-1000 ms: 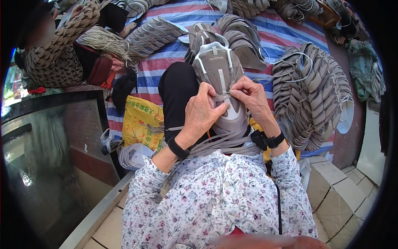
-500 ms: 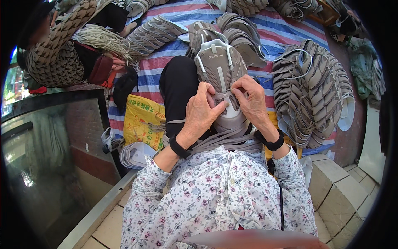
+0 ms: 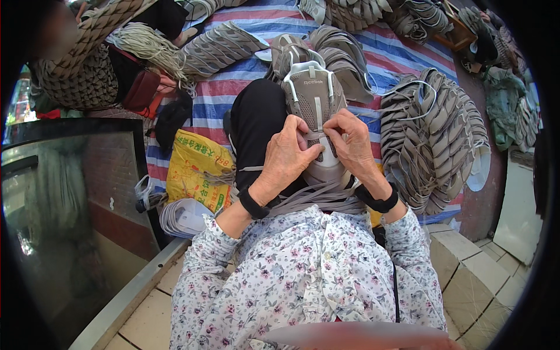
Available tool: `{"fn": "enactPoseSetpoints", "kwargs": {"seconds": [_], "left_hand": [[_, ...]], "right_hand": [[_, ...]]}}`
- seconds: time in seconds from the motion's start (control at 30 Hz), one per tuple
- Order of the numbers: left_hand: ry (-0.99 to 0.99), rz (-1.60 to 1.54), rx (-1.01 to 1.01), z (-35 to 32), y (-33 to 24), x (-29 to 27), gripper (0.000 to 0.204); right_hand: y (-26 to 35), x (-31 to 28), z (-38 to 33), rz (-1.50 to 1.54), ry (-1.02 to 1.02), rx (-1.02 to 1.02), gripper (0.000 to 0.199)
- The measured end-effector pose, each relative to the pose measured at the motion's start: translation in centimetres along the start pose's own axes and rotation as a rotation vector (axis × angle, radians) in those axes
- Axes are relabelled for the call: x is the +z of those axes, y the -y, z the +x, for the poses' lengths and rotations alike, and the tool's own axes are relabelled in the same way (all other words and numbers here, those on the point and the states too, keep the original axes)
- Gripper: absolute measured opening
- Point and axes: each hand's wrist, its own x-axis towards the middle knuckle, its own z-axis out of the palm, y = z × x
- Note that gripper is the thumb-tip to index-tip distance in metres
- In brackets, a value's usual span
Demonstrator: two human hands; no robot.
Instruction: Thread laces through the eyelets of shoe uppers during manufacturing.
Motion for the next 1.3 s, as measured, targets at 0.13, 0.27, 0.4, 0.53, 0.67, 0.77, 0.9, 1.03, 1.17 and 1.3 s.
{"fn": "enactPoseSetpoints", "kwargs": {"seconds": [0.13, 0.27, 0.4, 0.53, 0.67, 0.77, 0.9, 1.03, 1.17, 1.3], "left_hand": [[0.039, -0.052, 0.017, 0.0, 0.2, -0.7, 0.035], [0.033, -0.315, -0.088, -0.3, 1.2, -1.3, 0.020], [0.065, -0.488, -0.135, 0.0, 1.8, -2.4, 0.014], [0.111, -0.593, -0.168, -0.3, 1.8, -3.3, 0.018], [0.181, -0.669, -0.241, 0.1, 2.9, -3.2, 0.021], [0.327, -0.649, -0.259, 0.8, 2.5, -3.4, 0.031], [0.502, -0.709, -0.419, 1.3, 0.8, -2.5, 0.033], [0.452, -0.746, -0.307, 1.3, 1.0, -3.0, 0.030], [0.189, -0.685, -0.196, -1.4, -0.2, -8.3, 0.024], [-0.243, -0.555, -0.188, -6.7, 5.2, -18.4, 0.020]], "right_hand": [[1.6, -1.3, 0.3, -0.086, 0.023, -0.114, 0.011], [2.7, -0.7, 0.5, -0.364, 0.051, -0.353, 0.019], [2.6, -0.5, 1.4, -0.644, 0.205, -0.641, 0.013], [3.4, 0.1, 1.8, -0.849, 0.324, -0.728, 0.010], [3.7, 0.6, 1.6, -0.803, 0.259, -0.766, 0.011], [9.4, 2.8, -0.8, -0.635, 0.108, -0.975, 0.013], [15.9, 4.6, -4.8, -0.317, 0.213, -1.059, 0.013], [13.1, 3.0, -3.9, -0.221, 0.213, -0.881, 0.018], [6.3, -2.6, -4.2, -0.086, 0.013, -0.367, 0.019], [0.8, -5.1, -3.9, 0.019, -0.103, 0.062, 0.018]]}}
